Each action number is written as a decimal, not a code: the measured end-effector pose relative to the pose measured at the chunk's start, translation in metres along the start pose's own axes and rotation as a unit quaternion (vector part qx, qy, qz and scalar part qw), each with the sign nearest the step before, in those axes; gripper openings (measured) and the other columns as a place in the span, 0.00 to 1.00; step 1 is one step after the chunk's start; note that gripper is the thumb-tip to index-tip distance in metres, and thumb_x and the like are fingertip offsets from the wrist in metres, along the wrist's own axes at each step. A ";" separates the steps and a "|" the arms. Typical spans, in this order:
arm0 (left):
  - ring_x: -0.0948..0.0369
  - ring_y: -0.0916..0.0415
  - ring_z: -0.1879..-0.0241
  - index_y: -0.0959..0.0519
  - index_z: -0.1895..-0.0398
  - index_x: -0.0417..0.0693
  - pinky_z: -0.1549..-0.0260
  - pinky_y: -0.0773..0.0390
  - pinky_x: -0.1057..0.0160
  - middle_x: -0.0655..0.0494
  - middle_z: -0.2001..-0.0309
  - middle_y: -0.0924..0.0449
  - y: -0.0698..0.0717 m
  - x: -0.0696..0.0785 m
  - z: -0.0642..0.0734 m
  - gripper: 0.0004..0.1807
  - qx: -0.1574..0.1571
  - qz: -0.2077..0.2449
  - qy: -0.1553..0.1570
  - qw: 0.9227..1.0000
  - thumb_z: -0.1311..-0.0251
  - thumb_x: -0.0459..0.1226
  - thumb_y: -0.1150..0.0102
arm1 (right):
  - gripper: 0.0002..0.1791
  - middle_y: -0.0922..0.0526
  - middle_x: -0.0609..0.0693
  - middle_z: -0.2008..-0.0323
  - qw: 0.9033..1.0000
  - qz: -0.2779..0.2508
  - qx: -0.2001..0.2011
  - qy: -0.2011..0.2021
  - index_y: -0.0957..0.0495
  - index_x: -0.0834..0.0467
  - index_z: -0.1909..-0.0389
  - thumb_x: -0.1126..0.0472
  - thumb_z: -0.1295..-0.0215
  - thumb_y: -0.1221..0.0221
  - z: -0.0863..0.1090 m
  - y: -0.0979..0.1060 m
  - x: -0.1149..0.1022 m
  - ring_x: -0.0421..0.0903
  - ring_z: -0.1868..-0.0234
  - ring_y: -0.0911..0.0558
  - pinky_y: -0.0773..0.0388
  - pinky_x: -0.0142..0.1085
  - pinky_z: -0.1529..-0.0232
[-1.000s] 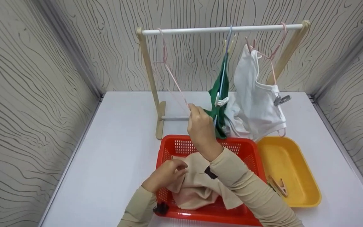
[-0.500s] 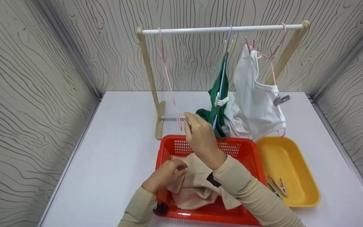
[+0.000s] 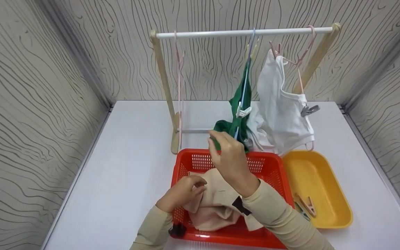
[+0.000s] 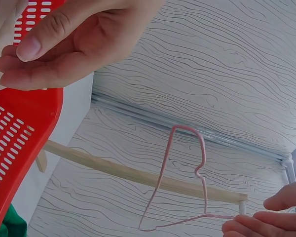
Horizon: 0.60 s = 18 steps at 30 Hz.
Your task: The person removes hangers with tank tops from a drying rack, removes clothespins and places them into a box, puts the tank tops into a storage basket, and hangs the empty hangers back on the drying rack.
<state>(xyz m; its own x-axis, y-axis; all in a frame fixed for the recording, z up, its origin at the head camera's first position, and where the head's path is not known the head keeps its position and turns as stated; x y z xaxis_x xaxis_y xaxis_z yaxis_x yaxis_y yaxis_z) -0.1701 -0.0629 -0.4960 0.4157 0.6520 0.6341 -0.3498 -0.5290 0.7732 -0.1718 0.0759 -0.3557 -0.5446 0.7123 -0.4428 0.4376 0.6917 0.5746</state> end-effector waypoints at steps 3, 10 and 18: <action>0.58 0.16 0.60 0.17 0.55 0.40 0.53 0.17 0.60 0.48 0.60 0.13 0.000 0.000 0.000 0.11 -0.002 0.003 0.000 1.000 0.36 0.37 0.42 | 0.11 0.13 0.59 0.64 1.000 -0.001 0.006 -0.007 0.18 0.68 0.58 0.67 0.40 0.37 0.001 0.006 0.001 0.51 0.65 0.13 0.15 0.42 0.58; 0.58 0.16 0.60 0.17 0.56 0.38 0.54 0.17 0.61 0.48 0.60 0.14 0.000 0.001 0.000 0.11 0.001 0.010 -0.005 1.000 0.36 0.36 0.42 | 0.10 0.13 0.59 0.68 0.999 -0.002 0.044 -0.028 0.17 0.67 0.60 0.66 0.41 0.36 0.001 0.019 0.009 0.51 0.67 0.14 0.15 0.42 0.61; 0.57 0.16 0.60 0.18 0.57 0.37 0.56 0.17 0.62 0.47 0.61 0.14 0.002 0.003 0.002 0.11 0.007 0.010 -0.014 1.000 0.36 0.35 0.42 | 0.08 0.17 0.60 0.74 0.991 0.029 0.112 -0.071 0.19 0.68 0.67 0.66 0.43 0.34 -0.002 0.028 0.026 0.53 0.73 0.17 0.15 0.46 0.63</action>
<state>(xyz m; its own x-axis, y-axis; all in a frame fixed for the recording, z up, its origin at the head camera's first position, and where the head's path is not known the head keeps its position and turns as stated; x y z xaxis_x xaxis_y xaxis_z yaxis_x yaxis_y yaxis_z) -0.1681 -0.0625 -0.4928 0.4316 0.6259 0.6496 -0.3459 -0.5503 0.7600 -0.1752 0.1131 -0.3497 -0.4146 0.7502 -0.5150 0.6222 0.6467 0.4412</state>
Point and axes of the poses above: each hand's wrist, its own z-axis away from the middle knuckle, its own y-axis out of the back of the hand, x = y × z, the point moved 3 cm from there along -z, towards the middle knuckle
